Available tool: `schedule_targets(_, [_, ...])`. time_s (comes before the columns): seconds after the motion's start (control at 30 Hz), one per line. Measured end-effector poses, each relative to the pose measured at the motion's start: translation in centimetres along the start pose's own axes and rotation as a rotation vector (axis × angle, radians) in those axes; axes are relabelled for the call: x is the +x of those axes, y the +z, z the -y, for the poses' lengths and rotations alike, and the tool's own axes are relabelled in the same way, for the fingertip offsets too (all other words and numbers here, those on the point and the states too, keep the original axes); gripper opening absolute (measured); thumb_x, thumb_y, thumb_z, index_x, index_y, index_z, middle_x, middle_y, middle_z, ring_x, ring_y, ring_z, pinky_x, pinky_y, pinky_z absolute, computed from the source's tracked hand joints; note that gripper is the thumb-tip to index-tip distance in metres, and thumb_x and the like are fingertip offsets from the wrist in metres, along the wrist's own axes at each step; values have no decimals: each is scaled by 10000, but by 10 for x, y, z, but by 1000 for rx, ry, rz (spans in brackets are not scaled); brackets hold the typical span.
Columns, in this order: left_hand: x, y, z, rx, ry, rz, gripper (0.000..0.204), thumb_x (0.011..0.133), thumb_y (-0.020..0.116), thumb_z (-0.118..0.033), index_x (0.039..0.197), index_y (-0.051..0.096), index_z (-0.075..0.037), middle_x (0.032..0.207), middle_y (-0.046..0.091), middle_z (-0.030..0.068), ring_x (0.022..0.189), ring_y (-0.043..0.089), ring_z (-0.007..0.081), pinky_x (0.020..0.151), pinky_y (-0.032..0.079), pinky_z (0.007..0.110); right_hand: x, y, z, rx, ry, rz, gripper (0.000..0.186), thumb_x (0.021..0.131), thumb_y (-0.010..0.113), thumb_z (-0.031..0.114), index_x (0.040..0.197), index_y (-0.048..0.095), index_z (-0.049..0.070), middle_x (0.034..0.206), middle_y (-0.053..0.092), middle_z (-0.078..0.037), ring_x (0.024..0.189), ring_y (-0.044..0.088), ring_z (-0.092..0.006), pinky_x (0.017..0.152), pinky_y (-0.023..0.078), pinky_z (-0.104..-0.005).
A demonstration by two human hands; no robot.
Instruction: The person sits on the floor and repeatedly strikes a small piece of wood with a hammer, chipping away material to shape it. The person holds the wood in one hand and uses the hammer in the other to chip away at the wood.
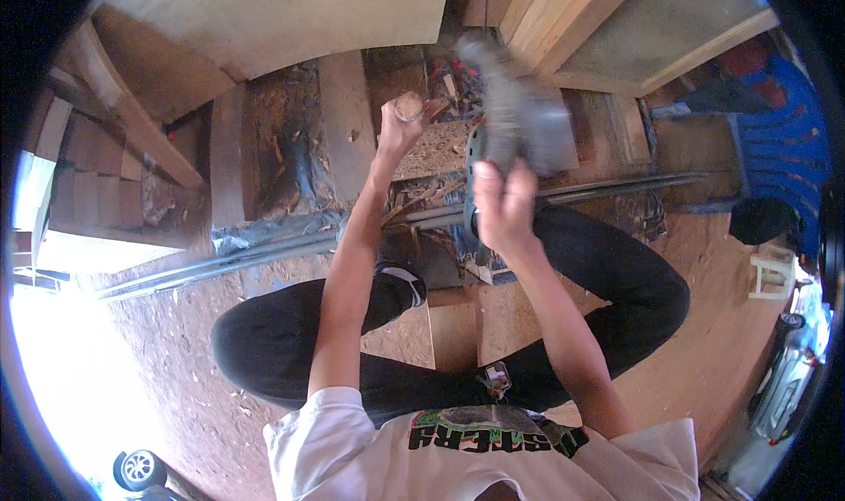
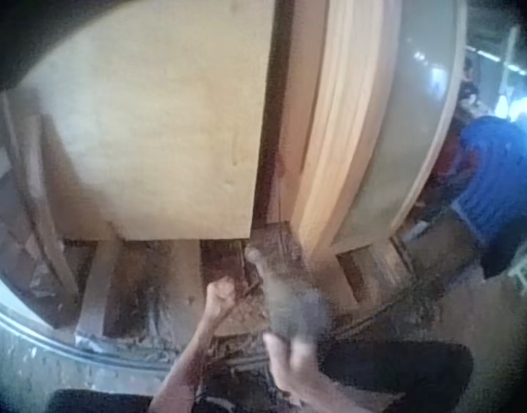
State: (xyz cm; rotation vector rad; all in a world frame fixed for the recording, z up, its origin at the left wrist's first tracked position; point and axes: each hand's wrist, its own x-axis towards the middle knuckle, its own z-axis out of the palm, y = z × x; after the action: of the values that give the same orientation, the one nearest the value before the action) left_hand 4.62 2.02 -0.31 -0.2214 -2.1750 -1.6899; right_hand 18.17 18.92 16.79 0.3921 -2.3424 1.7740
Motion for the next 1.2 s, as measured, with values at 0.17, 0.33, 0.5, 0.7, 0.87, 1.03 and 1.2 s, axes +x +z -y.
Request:
schedule_targets(0.17, [-7, -6, 0, 138, -9, -2, 192, 773, 742, -154, 740, 619, -10, 741, 663, 134, 675, 650, 250, 641, 481, 380, -10, 13, -44, -276, 299, 223, 251, 968, 545, 291, 875, 528, 58, 602, 426, 55, 515, 404, -43, 446, 319, -243])
schedule_targets(0.33, [-1, -6, 6, 31, -38, -52, 262, 805, 744, -197, 689, 596, -14, 686, 660, 71, 598, 606, 192, 558, 450, 301, -53, -6, -18, 178, 442, 69, 284, 954, 563, 301, 943, 534, 20, 652, 487, -16, 557, 447, -104, 519, 364, -280])
schedule_targets(0.5, [-6, -14, -24, -188, -339, -341, 316, 860, 713, -196, 638, 550, -41, 603, 585, 14, 529, 536, 103, 492, 425, 302, -84, -22, -21, 446, 664, -42, 270, 964, 555, 328, 846, 449, 111, 577, 368, 70, 452, 331, -10, 395, 243, -180])
schedule_targets(0.7, [35, -64, -145, -154, 302, -517, 179, 838, 688, -36, 692, 586, -15, 608, 616, 71, 501, 559, 104, 463, 455, 248, -97, -21, -47, 429, 824, -148, 336, 961, 549, 383, 782, 442, 118, 549, 357, 68, 413, 323, -17, 361, 240, -198])
schedule_targets(0.87, [58, -108, -192, -282, 356, -586, 191, 843, 706, -88, 704, 589, -29, 574, 598, 51, 490, 559, 97, 491, 480, 259, -98, -13, -43, 514, 879, -110, 372, 950, 556, 420, 763, 434, 123, 535, 349, 70, 397, 329, -22, 353, 254, -203])
schedule_targets(1.03, [27, -80, -128, -53, 51, -428, 302, 859, 719, -179, 634, 556, -60, 567, 568, -5, 483, 491, 67, 470, 391, 237, -104, -15, -43, 419, 843, -52, 357, 950, 563, 404, 763, 426, 132, 537, 346, 76, 393, 322, -23, 350, 236, -202])
schedule_targets(1.2, [18, -50, -55, -42, -79, -183, 362, 872, 708, -244, 620, 518, -67, 583, 463, -48, 559, 394, 57, 505, 333, 262, -111, -12, -57, 371, 863, 2, 285, 937, 584, 396, 989, 521, 123, 600, 395, 82, 453, 363, -23, 382, 275, -202])
